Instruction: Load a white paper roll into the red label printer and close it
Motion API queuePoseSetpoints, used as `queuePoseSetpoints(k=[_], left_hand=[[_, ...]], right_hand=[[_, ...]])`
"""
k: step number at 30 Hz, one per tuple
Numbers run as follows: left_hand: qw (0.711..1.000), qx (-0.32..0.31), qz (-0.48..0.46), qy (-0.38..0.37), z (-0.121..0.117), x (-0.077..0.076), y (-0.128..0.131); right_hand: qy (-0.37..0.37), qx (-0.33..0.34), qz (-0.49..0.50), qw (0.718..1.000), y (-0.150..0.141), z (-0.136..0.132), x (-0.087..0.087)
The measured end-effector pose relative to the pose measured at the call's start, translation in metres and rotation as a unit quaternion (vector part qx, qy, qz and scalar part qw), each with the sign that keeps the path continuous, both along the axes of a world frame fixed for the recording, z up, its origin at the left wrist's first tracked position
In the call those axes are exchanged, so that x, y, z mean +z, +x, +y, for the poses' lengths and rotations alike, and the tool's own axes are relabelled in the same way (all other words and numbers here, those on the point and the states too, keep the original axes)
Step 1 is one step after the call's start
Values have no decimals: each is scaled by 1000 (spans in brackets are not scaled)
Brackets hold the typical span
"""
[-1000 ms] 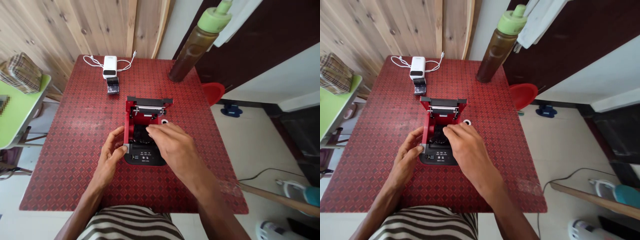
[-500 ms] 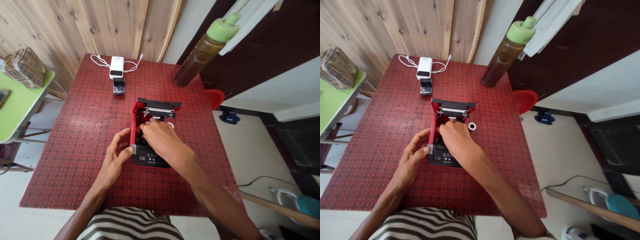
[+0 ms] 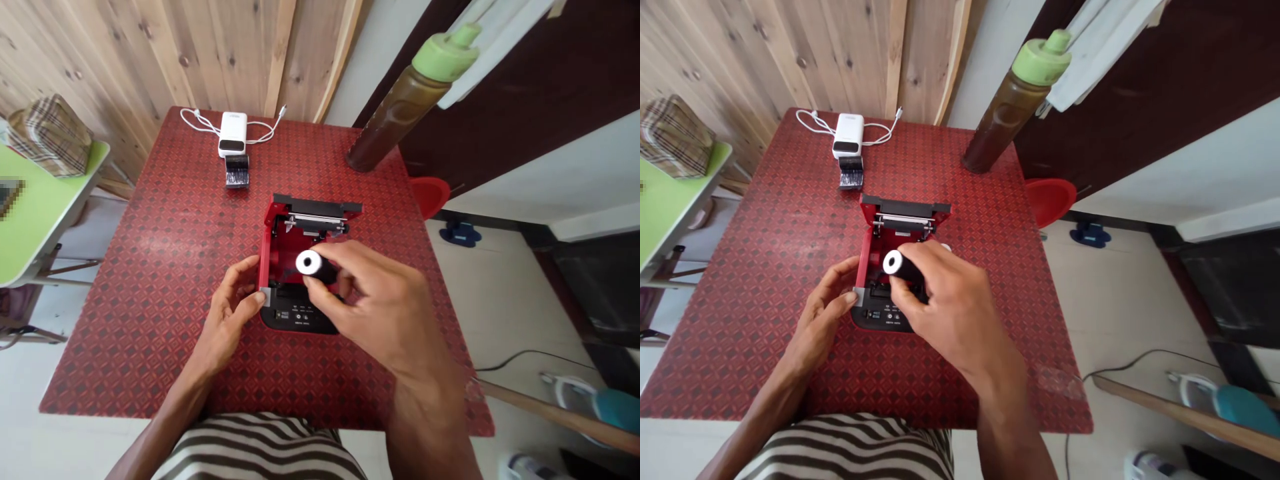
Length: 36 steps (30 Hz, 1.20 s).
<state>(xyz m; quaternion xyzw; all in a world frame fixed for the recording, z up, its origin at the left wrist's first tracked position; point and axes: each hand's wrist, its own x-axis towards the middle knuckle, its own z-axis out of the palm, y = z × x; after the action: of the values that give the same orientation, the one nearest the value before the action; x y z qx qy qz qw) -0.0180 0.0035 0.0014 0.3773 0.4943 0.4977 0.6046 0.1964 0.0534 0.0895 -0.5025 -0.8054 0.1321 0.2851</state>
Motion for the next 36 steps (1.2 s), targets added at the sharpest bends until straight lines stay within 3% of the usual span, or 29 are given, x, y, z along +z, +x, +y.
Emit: queuePoseSetpoints(k=[3,6,10,14,18,23,31,36], left_hand=[[1000,0,-4,3,-1,-3,-1],[1000,-1,-5,9,-1,-8,-3],[1000,8,8,15,-1,-13,-4],[1000,11,5,26,0,-16,-5],[999,13,2,30,2,-18,-5],[999,14,-5,36,3,-16,-5],[1000,9,-2,26,2,-12,-4],[1000,12,-2,22,3,-12,-4]], right_hand=[[-51,-12,192,980,33,-17,-11],[-88,-70,316,942,61,-32,-37],[-165,-131,325,922,76,-46,-75],[-184,-116,253,943,73,-47,-93],[-173,-65,184,965,65,-42,-96],[-204,-44,173,962,60,-43,-97],[-213,-65,166,961,80,-49,-89],[-163,-156,193,955,99,-28,-77]])
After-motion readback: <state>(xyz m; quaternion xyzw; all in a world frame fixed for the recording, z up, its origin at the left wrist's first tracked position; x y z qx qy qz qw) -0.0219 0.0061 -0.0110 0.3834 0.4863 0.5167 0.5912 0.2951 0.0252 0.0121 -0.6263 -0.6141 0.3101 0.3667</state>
